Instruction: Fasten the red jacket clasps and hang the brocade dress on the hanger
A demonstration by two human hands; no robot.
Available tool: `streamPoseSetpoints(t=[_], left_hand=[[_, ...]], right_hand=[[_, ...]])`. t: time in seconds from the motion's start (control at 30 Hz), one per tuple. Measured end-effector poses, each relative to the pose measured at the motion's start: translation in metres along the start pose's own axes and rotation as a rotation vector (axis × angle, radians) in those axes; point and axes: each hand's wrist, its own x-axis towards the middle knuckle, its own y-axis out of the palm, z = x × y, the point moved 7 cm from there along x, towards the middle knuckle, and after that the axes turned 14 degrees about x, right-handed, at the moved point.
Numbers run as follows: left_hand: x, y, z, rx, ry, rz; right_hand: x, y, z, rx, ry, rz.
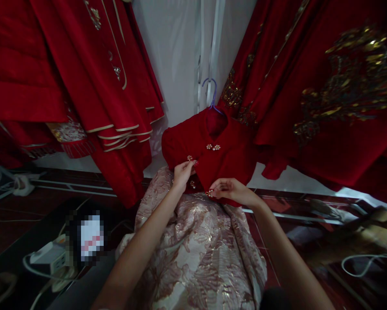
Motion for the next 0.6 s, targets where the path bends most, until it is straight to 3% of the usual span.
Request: streamPoseSetpoints(t=[0.1,0.3,0.43,0.6], left_hand=[[0.003,0.02,-0.019,0.197,0.064,0.195],[-0.002,0.049,-0.094,0.866,0.745,0.05],[-0.004,0.072,-0.113,1.331,0.949,0.027],[0.002,0.087,-0.127,1.572,1.14,0.093]], right_hand=[[-0.008,0.0,0.004,-0.001,0.041,0.053],[-0.026,-0.002,0.005,-0.04,0.194,0.195],[-0.031,-0.007,0.01,-0.028,0.207,0.187],[-0.035,-0.013,0.012,-0.053,0.207,0.164]])
